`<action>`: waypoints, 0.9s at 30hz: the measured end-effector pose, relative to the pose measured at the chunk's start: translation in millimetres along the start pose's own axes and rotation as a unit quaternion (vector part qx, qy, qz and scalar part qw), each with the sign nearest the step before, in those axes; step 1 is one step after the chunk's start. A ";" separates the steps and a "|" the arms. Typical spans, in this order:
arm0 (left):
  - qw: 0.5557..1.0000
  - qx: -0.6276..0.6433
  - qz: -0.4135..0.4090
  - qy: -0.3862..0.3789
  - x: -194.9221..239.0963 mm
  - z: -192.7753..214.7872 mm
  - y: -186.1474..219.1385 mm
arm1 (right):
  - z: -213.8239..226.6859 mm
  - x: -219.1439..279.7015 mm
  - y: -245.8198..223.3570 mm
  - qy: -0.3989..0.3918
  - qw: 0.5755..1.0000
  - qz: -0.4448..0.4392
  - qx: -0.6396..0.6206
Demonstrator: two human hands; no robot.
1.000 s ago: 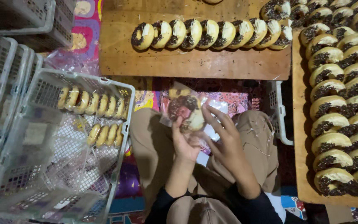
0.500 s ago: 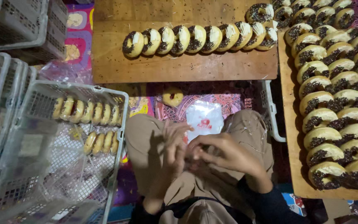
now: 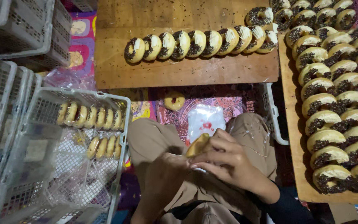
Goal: The person sits on the floor and repeatedly picks up chocolate-sprinkled doughnuts from a wooden board. They place each doughnut into a small clear plastic bag and then put the bagged doughnut into a white plastic crate. The person continues this process for multiple doughnuts.
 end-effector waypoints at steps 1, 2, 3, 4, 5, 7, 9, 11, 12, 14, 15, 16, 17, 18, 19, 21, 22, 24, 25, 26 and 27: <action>0.997 0.031 0.004 0.064 -1.7 6.3 3.7 | -3.4 4.2 0.1 0.012 0.998 0.055 0.034; 0.990 0.064 0.007 0.128 -2.2 13.9 7.2 | -8.8 11.2 1.2 0.000 0.988 0.095 0.118; 0.977 0.095 0.010 0.191 -2.4 22.1 9.8 | -13.7 18.6 5.4 -0.025 0.973 0.132 0.187; 0.980 0.048 -0.008 0.193 -2.6 28.3 11.9 | -19.6 25.9 12.1 -0.054 0.958 0.162 0.231; 0.981 0.000 -0.026 0.194 -3.1 35.4 10.6 | -23.1 31.5 23.1 -0.079 0.945 0.177 0.264; 0.979 -0.071 -0.042 0.186 -3.8 47.8 2.2 | -20.5 36.4 57.3 -0.129 0.921 0.159 0.330; 0.978 -0.122 -0.039 0.164 -1.5 58.5 -14.0 | -8.6 31.3 100.3 -0.201 0.894 0.046 0.399; 0.972 -0.005 0.018 0.236 6.7 60.1 -24.8 | 4.9 25.8 132.9 -0.303 0.850 -0.151 0.404; 0.960 0.051 0.044 0.272 8.1 59.6 -30.9 | 3.5 18.6 140.6 -0.317 0.859 -0.212 0.343; 0.939 0.008 0.152 0.308 11.8 48.9 -40.1 | -9.4 8.0 137.6 -0.294 0.902 -0.286 0.134; 0.923 -0.013 0.208 0.322 14.5 41.0 -43.9 | -19.7 6.3 129.3 -0.276 0.910 -0.309 0.009; 0.904 0.071 0.258 0.334 14.1 32.2 -51.2 | -35.3 3.8 117.9 -0.251 0.922 -0.277 -0.101; 0.875 0.154 0.306 0.342 10.8 21.6 -59.5 | -48.5 -1.1 107.5 -0.213 0.937 -0.194 -0.199; 0.836 0.237 0.348 0.352 4.9 12.1 -69.8 | -58.3 -7.1 99.9 -0.172 0.935 -0.103 -0.292; 0.841 0.203 0.345 0.364 -0.8 7.1 -77.9 | -69.1 -12.9 101.0 -0.161 0.937 -0.097 -0.295; 0.847 0.129 0.347 0.381 -9.1 0.2 -94.9 | -90.9 -18.9 109.6 -0.138 0.937 -0.090 -0.307; 0.842 0.166 0.359 0.367 -13.0 -2.3 -104.9 | -100.2 -21.8 119.1 -0.090 0.919 -0.150 -0.353; 0.827 0.240 0.381 0.337 -20.0 -8.5 -125.8 | -120.5 -21.4 139.5 0.006 0.861 -0.266 -0.434; 0.811 0.277 0.385 0.342 -23.7 -14.1 -136.2 | -132.0 -22.0 151.3 0.047 0.878 -0.281 -0.384; 0.793 0.314 0.389 0.347 -26.4 -19.9 -146.6 | -144.6 -22.9 162.7 0.087 0.892 -0.294 -0.332; 0.775 0.350 0.392 0.352 -24.5 -26.1 -155.0 | -154.8 -19.6 171.6 0.127 0.901 -0.307 -0.279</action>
Point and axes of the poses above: each hand's wrist, its own x-axis away from the middle knuckle, its own z-axis out of the back of the hand, y = z × x, the point moved 2 cm from there along -x, towards the middle knuckle, and after that the axes turned 10 degrees about y, right-handed, at the moved point
